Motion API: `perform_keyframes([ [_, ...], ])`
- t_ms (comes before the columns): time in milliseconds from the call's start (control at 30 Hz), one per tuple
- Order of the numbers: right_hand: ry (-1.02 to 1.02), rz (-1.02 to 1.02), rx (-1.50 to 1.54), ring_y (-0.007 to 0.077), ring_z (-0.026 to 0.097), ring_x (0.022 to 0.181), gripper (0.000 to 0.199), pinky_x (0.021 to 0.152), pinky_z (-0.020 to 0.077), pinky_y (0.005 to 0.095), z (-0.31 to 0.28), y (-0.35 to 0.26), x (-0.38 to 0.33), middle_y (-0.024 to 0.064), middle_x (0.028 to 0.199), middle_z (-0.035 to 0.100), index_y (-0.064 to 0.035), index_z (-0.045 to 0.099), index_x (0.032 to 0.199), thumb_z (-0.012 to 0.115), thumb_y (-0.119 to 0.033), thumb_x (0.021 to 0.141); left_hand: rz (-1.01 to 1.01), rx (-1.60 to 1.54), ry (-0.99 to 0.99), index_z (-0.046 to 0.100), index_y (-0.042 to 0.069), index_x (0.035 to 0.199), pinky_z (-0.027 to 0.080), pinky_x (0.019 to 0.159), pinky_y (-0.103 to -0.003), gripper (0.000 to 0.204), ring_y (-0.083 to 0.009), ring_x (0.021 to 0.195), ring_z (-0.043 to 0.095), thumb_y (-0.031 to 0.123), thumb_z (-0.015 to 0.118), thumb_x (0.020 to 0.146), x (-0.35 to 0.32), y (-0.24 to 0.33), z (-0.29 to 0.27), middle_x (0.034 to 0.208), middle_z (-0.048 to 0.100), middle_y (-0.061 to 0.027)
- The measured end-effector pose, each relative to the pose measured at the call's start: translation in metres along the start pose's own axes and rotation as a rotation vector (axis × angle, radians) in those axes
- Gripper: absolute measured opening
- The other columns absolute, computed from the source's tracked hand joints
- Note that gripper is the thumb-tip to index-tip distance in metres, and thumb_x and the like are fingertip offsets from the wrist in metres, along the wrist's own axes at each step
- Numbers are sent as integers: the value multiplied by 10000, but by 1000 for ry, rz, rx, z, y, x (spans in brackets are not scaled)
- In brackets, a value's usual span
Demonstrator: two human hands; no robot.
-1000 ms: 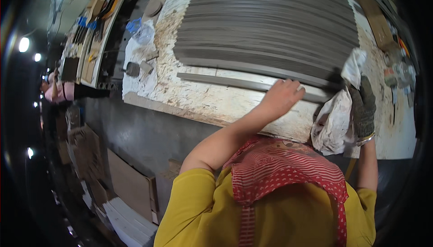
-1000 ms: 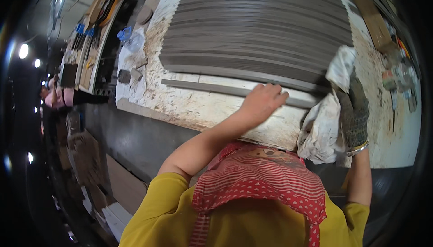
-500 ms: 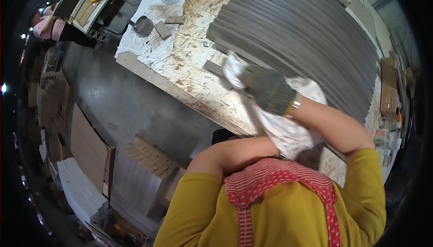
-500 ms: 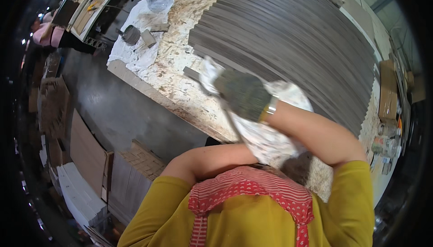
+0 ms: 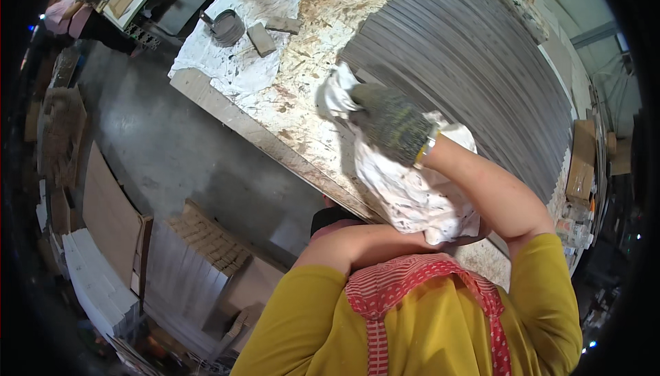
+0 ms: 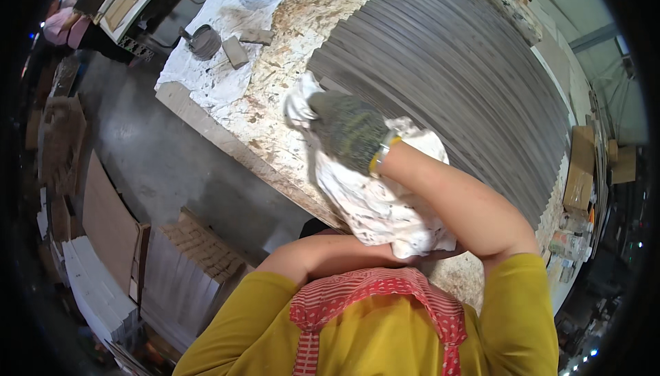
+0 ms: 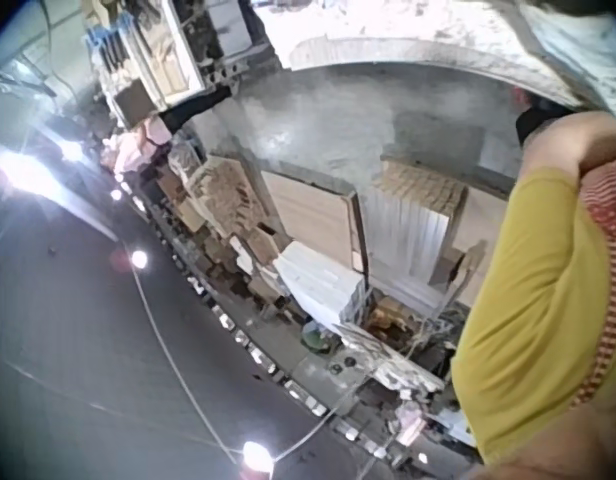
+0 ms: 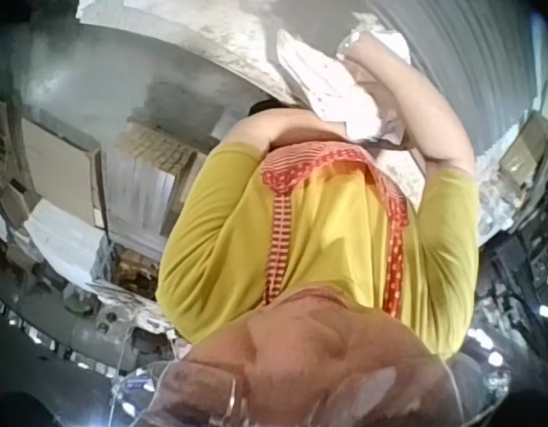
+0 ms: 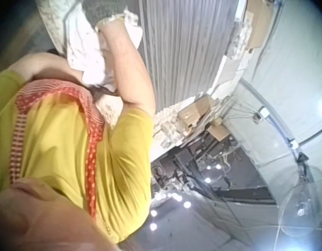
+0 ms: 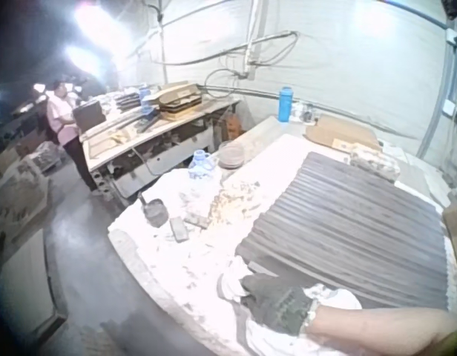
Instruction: The person cleans individual wood slats and a larger slatted panel using a white cloth. They apply a liquid from a bottle onto the cloth and then wipe the sides and surfaces of the slats one by one.
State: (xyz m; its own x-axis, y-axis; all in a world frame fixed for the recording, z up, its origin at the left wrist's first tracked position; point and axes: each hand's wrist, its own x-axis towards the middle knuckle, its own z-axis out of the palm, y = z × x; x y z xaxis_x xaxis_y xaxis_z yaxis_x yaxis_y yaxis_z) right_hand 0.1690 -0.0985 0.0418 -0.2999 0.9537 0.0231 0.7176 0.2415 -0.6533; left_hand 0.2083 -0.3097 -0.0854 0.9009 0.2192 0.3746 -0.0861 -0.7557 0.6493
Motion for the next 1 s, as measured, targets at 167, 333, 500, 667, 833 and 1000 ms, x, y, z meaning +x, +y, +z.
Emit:
perform_keyframes([
  [167,-49,220,53,314,614,761,155,706,470,393,-17,2,-44,177,816,605,-5,577,940,589,-123,841,-9,-14,-2,554,55,1199,388,1017,-411,399,-241,1128,526,319,516,902,-8,-5,-2,1221,556,-103],
  [333,-2,217,9,295,604,684,143,657,471,409,1,-3,5,154,778,609,-23,560,892,582,-155,843,16,-24,-9,558,55,1191,390,1015,-414,384,-246,1124,529,301,522,899,-7,-4,-5,1214,558,-105],
  [500,-117,367,123,264,606,746,175,702,469,397,-3,2,-10,166,803,616,-6,576,917,571,-168,850,6,-17,-4,562,54,1183,391,1013,-417,368,-251,1120,532,283,529,897,-10,-7,-5,1206,560,-107],
  [667,75,162,-75,282,595,706,181,673,463,388,8,-5,25,175,789,606,-2,567,900,572,-177,853,41,-15,-15,567,54,1175,392,1010,-420,353,-256,1116,535,265,535,894,4,2,-2,1199,561,-109],
  [833,-122,264,-48,273,621,724,235,653,483,405,-19,16,-55,150,779,627,-34,581,893,616,-260,838,73,6,-35,571,54,1167,393,1008,-424,338,-260,1112,538,247,542,891,4,1,-1,1191,563,-110],
  [1000,-240,519,77,289,592,1027,351,903,458,375,-116,9,-188,155,1084,637,-42,639,1109,652,-252,828,112,85,65,575,54,1159,394,1006,-427,324,-265,1108,541,229,549,888,8,-5,-10,1184,564,-112],
])
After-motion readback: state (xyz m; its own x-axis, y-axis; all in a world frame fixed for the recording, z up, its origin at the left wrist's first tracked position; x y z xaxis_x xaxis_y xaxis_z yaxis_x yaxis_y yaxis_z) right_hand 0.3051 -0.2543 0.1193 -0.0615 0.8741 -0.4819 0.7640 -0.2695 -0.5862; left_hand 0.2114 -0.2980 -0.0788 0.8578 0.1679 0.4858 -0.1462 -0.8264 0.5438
